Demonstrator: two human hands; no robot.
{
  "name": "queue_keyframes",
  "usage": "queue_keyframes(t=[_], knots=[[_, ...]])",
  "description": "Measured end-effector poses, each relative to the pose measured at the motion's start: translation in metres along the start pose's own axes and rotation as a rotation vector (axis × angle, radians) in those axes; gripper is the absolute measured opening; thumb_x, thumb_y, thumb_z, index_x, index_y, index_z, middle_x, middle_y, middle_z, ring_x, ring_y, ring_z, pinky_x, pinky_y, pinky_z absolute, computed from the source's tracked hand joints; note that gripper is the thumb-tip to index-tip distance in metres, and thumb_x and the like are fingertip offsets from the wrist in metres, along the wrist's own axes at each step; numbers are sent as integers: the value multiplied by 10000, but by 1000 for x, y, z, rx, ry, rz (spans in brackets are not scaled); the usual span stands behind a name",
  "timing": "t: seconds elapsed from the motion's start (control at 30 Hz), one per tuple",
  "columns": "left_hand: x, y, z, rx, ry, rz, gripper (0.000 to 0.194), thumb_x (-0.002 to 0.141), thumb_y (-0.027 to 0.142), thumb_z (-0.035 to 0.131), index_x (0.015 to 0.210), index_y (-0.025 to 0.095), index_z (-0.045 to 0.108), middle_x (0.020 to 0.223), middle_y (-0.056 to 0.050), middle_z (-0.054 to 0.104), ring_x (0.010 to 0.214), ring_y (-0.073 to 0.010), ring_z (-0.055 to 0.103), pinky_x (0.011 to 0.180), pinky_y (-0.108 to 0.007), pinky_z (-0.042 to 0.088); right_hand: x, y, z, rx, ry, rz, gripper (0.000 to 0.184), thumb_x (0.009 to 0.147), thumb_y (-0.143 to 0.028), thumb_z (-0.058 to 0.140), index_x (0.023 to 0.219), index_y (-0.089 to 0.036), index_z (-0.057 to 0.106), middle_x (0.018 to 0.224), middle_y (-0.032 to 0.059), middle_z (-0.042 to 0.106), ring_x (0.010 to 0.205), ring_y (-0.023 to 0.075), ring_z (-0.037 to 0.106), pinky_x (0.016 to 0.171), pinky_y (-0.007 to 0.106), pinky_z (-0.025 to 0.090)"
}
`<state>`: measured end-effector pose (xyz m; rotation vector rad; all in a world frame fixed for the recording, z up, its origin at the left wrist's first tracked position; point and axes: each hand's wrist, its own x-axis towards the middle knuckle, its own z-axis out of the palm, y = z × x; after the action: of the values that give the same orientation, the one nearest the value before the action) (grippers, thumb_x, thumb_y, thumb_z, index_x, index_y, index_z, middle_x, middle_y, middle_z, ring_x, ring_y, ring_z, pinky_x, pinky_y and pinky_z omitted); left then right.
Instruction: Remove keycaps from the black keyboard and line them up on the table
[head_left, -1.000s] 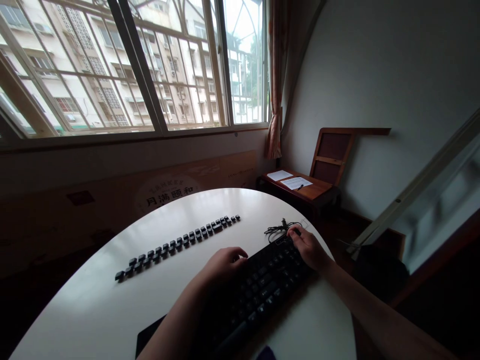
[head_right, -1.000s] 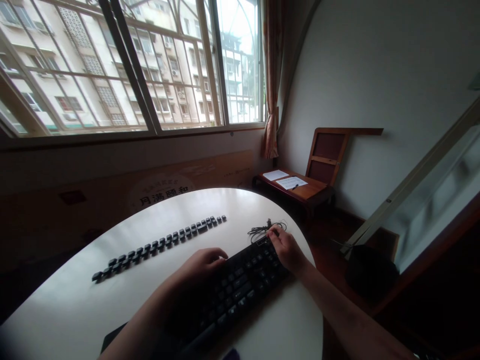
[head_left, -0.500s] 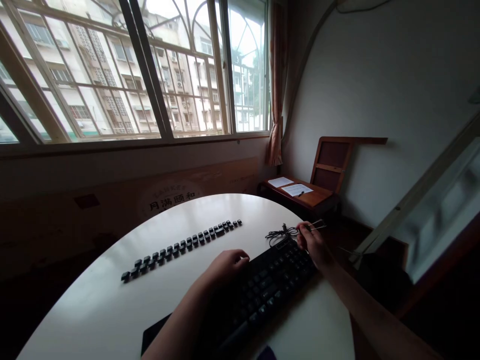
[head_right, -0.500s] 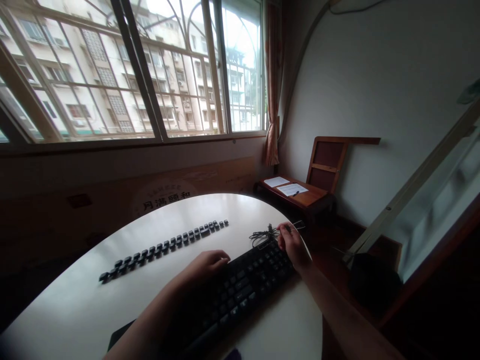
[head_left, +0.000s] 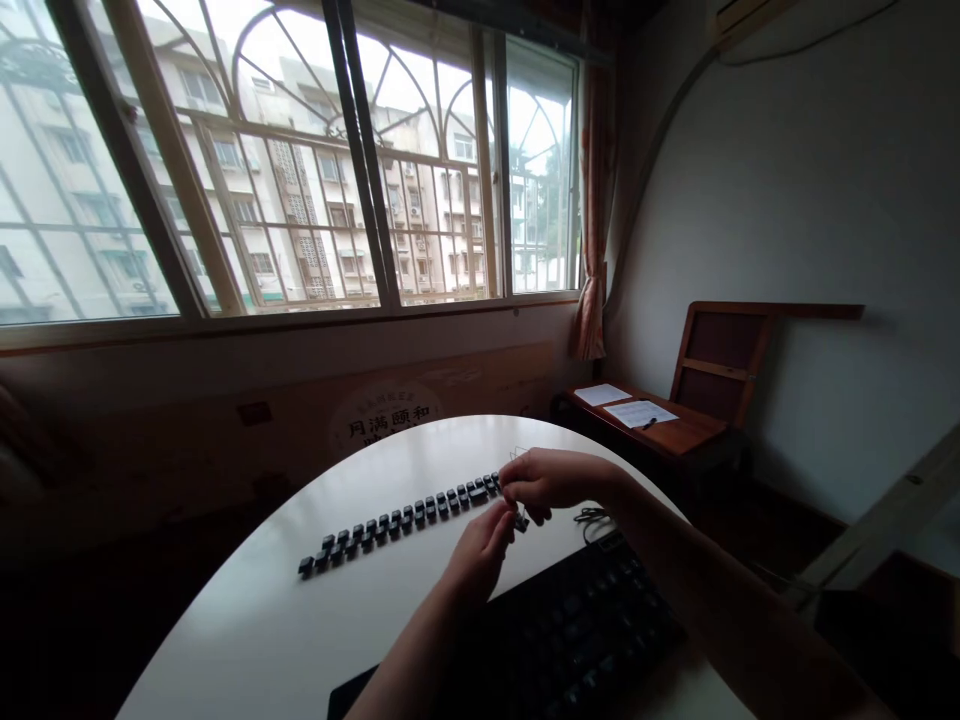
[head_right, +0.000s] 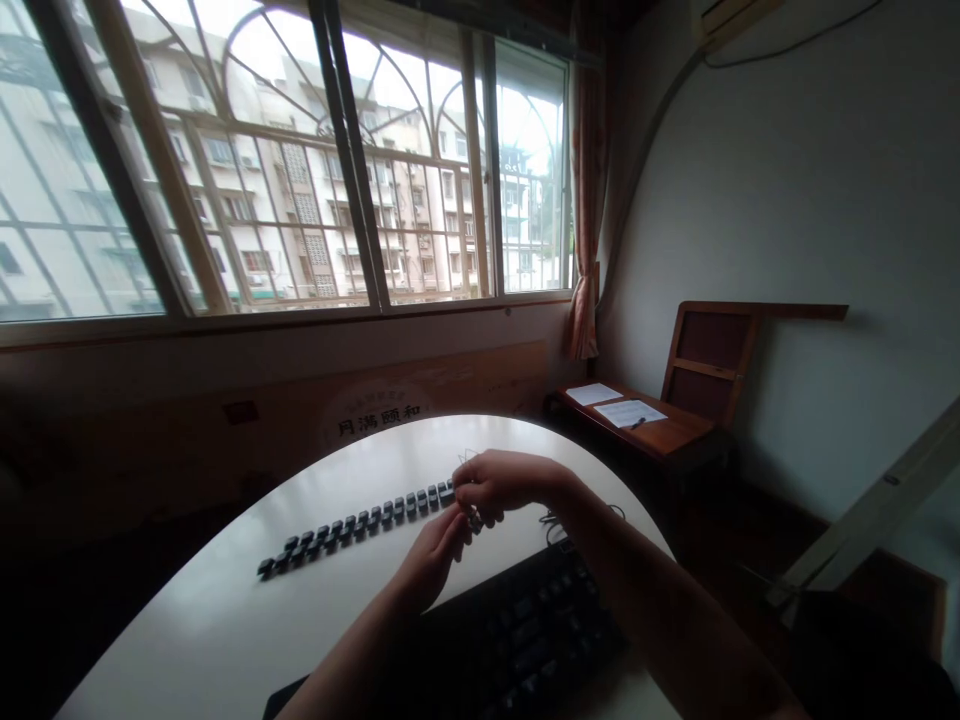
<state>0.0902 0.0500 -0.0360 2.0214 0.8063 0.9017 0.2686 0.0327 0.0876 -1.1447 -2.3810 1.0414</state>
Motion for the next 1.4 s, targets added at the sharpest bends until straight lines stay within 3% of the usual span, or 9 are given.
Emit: queue_keyframes(t=[0.13,0.23,0.37,0.47,0.8,0.9,1.07,1.27,1.4], knots=[[1,-7,1,-156,54,-25,608,907,700,329,886,149,583,717,-18,500,576,-136,439,521,-259,358,15,-11,-9,-42,-18,-22,178,866,-187,446,748,-170,578,540,-40,590,483,99,562,493,184,431],[1,-12,3,-235,21,-64,571,881,688,429,838,142,592,708,-21,499,572,-126,431,499,-247,344,10,-15,-5,-147,-33,-12,187,853,-185,457,745,-172,609,589,-23,632,532,109,592,517,186,421],[3,-15,8,-418,83,-129,523,835,673,521,820,152,557,679,-3,496,509,-99,417,435,-223,287,-1,-21,-1,-347,92,-56,200,856,-226,487,767,-186,661,721,6,711,638,137,619,585,215,406],[4,-15,7,-532,91,-156,517,793,671,579,831,157,541,673,5,509,475,-89,432,395,-205,255,-5,-25,-3,-383,86,-45,204,863,-255,488,808,-206,679,784,3,731,662,140,617,592,221,390],[13,-31,0,-710,110,-240,390,736,532,623,852,183,492,650,34,539,381,-66,404,344,-190,224,-7,-30,4,-543,201,-67,241,909,-310,470,823,-235,682,784,-6,720,653,146,578,578,243,316],[13,-25,-3,-776,119,-310,419,670,549,651,792,202,448,640,45,517,367,-58,356,341,-191,183,-9,-30,1,-561,275,-38,359,978,-387,388,853,-233,688,798,15,717,668,159,578,591,258,314],[3,0,-9,-830,261,-427,396,695,532,643,744,203,427,694,29,503,494,-80,407,442,-209,227,-7,-26,-6,-577,413,-43,534,1033,-448,251,865,-183,684,867,75,691,817,204,588,692,300,364],[-3,15,-7,-786,209,-377,375,764,530,625,751,198,451,660,40,448,504,-81,349,482,-231,217,7,-8,-1,-542,240,-127,233,948,-212,442,1007,-185,666,915,61,687,810,185,595,695,274,396],[-5,24,-5,-705,204,-352,406,798,578,597,762,198,460,634,48,404,502,-86,336,487,-240,237,13,1,-4,-499,109,-74,216,910,-242,503,1024,-204,682,851,33,697,702,155,589,606,238,377]])
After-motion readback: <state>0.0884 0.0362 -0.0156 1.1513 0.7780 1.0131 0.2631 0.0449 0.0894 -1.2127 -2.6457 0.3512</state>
